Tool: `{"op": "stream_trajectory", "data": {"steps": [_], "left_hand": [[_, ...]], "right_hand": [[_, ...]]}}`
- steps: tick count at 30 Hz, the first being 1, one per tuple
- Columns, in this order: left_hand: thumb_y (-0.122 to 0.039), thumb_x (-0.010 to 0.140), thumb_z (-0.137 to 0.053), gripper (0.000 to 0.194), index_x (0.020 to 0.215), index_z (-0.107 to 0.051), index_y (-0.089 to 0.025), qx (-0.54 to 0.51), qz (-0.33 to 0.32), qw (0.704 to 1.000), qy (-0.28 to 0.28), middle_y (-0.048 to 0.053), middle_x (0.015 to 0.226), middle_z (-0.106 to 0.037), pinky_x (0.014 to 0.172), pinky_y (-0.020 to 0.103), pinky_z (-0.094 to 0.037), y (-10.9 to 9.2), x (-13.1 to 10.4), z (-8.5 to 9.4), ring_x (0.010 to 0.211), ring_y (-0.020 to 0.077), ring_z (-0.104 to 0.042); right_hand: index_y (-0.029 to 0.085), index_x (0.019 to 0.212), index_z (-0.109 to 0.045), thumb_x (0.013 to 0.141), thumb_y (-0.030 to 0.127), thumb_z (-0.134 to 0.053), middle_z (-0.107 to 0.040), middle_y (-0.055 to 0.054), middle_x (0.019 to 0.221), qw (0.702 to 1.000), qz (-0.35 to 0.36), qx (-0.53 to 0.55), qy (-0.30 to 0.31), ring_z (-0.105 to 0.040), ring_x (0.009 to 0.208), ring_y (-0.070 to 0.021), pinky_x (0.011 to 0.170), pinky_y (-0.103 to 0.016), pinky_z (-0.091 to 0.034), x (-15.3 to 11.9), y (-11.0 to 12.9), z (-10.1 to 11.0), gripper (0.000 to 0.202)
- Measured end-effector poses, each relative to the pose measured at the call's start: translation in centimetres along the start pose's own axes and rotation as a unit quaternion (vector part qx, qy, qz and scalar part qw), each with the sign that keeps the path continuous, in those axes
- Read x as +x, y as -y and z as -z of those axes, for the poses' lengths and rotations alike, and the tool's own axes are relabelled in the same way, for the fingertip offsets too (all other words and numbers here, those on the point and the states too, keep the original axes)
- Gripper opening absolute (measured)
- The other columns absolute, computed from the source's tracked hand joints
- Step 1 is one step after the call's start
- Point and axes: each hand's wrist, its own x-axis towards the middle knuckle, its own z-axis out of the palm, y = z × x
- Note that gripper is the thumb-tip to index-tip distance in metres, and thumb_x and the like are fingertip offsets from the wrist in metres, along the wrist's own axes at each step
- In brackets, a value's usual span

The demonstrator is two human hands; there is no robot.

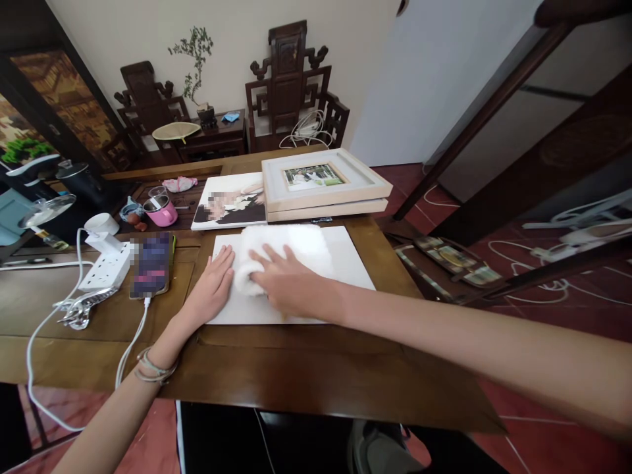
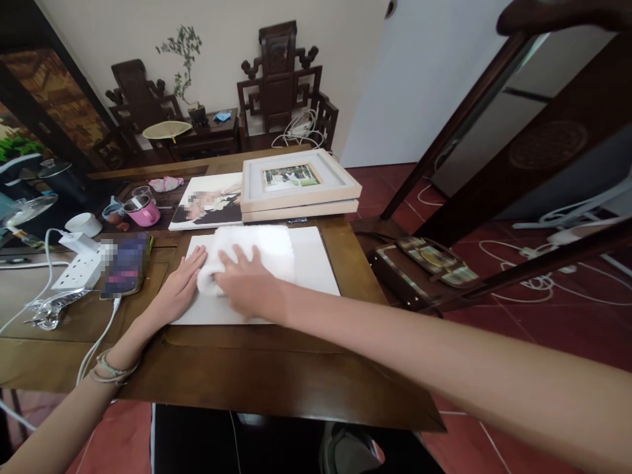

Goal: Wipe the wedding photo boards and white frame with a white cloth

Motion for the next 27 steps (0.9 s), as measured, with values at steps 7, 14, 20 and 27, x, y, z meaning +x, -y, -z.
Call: {"op": "stream_trajectory", "data": {"steps": [7, 14, 20, 27], "left_hand": [[-0.034, 0.097, -0.024, 0.054, 0.142, -0.036, -0.007, 0.004, 0.001, 1.000, -0.014, 0.017, 0.152, -0.031, 0.117, 0.048, -0.014, 0.2, 0.0, -0.3, 0.144, 0.0232, -0.019], [-0.032, 0.097, -0.025, 0.051, 0.142, -0.036, -0.011, 0.016, -0.011, 1.000, -0.018, 0.016, 0.153, -0.030, 0.116, 0.052, -0.015, 0.2, 0.0, -0.4, 0.144, 0.0237, -0.019], [-0.031, 0.096, -0.028, 0.050, 0.142, -0.036, -0.014, 0.002, -0.014, 1.000, -0.021, 0.015, 0.152, -0.033, 0.116, 0.051, -0.016, 0.6, -0.1, -0.3, 0.144, 0.0239, -0.022], [-0.026, 0.095, -0.026, 0.050, 0.143, -0.036, -0.015, -0.006, -0.016, 1.000, -0.016, 0.014, 0.152, -0.032, 0.116, 0.051, -0.014, 0.5, -0.1, -0.2, 0.144, 0.0235, -0.020]], "right_hand": [[0.011, 0.114, -0.065, 0.084, 0.012, -0.049, -0.030, -0.027, 0.148, 0.999, 0.017, -0.016, -0.049, -0.027, 0.132, -0.0505, 0.099, -0.071, -0.025, -1.1, 2.2, -2.0, 0.034], [0.013, 0.104, -0.068, 0.080, 0.018, -0.054, -0.045, -0.024, 0.140, 0.991, 0.104, 0.080, 0.040, -0.041, 0.126, -0.0450, 0.096, -0.065, -0.036, -5.9, 5.4, 0.8, 0.028], [0.013, 0.112, -0.063, 0.079, 0.004, -0.043, -0.044, -0.018, 0.143, 0.997, 0.045, 0.060, 0.017, -0.041, 0.128, -0.0362, 0.098, -0.055, -0.039, -1.2, 1.5, 0.9, 0.040], [0.013, 0.126, -0.057, 0.087, 0.009, -0.040, -0.028, -0.022, 0.151, 0.996, -0.019, -0.050, -0.078, -0.026, 0.135, -0.0439, 0.103, -0.067, -0.023, 2.6, 0.0, -2.2, 0.043]]}}
